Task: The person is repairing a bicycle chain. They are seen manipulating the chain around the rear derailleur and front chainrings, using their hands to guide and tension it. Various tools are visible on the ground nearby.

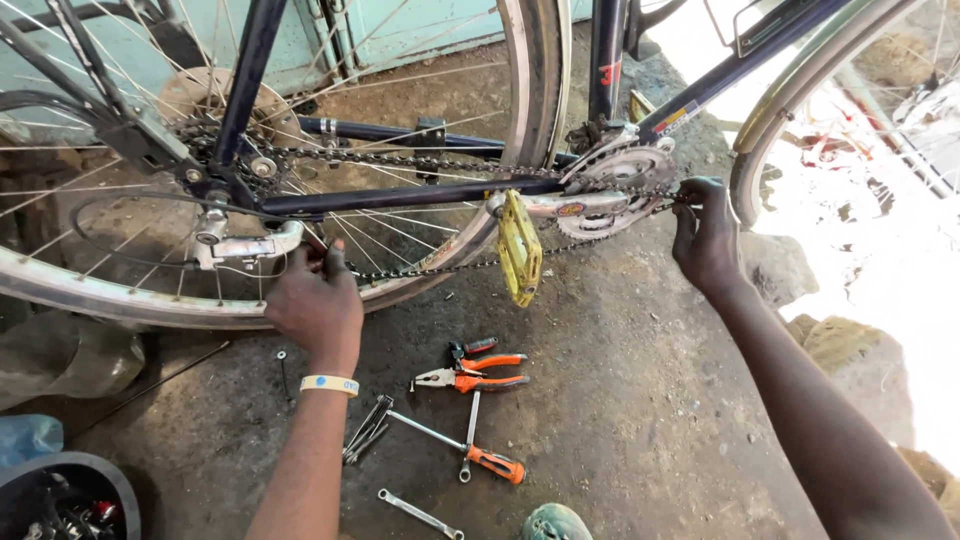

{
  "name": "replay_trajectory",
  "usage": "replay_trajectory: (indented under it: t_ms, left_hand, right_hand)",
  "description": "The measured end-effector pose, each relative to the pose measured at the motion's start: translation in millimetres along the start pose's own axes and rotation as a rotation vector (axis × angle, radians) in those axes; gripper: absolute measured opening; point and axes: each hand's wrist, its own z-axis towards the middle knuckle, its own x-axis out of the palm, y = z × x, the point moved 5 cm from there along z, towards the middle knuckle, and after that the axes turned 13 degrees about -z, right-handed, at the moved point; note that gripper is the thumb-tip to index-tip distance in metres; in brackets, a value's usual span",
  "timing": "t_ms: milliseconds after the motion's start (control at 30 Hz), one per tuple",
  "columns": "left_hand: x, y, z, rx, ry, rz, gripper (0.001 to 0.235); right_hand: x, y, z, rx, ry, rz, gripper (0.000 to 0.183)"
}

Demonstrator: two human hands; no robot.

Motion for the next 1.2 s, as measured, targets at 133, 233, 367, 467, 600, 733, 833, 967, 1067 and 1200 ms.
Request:
replay_trajectory:
  t_ms: [133, 233, 367, 467, 600, 733, 833, 967, 1067, 1200]
  left_hand:
    - [-1, -2, -2, 0.037, -0.016, 0.002, 0.021]
    - [-5, -8, -3, 0.067, -0.019, 0.004, 0.022]
    - [-9, -15, -3, 0.086, -0.029, 0.040, 0.023]
    - [-8, -13, -8, 0.122, -0.026, 0.048, 0.024]
    - [-9, -12, -4, 0.151, -0.034, 0.023, 0.024]
    - [-4, -7, -3, 0.137, -0.030, 0.033, 0.026]
    - [2, -1, 0, 0.093, -0.005, -0.009, 0.028]
    - [-1, -3, 0, 0.120, -0.018, 0.042, 0.028]
    - [-7, -4, -5, 0.157, -0.006, 0.109, 0.027]
    - [16, 40, 0, 0.221, -0.085, 0.341, 0.029]
  right_hand:
    - [9, -2, -7, 0.116, 0.063, 0.027, 0.025]
    - [7, 3, -15, 0.254, 0.080, 0.087, 0.028]
    - [25, -20, -26, 0.425, 0.152, 0.172, 0.033]
    - [24, -26, -27, 0.495, 0.201, 0.214, 0.029]
    - [17, -20, -28, 0.601, 0.248, 0.425, 0.037]
    - [19, -24, -24, 0.591, 0.265, 0.333, 0.032]
    - [41, -16, -42, 0.555, 0.438, 0.114, 0.020]
    - [54, -13, -80, 0.826, 0.253, 0.243, 0.030]
    - [23, 16, -77, 0.936, 0.008, 0.531, 0.024]
    - [15, 55, -48, 0.827, 0.238, 0.931, 0.027]
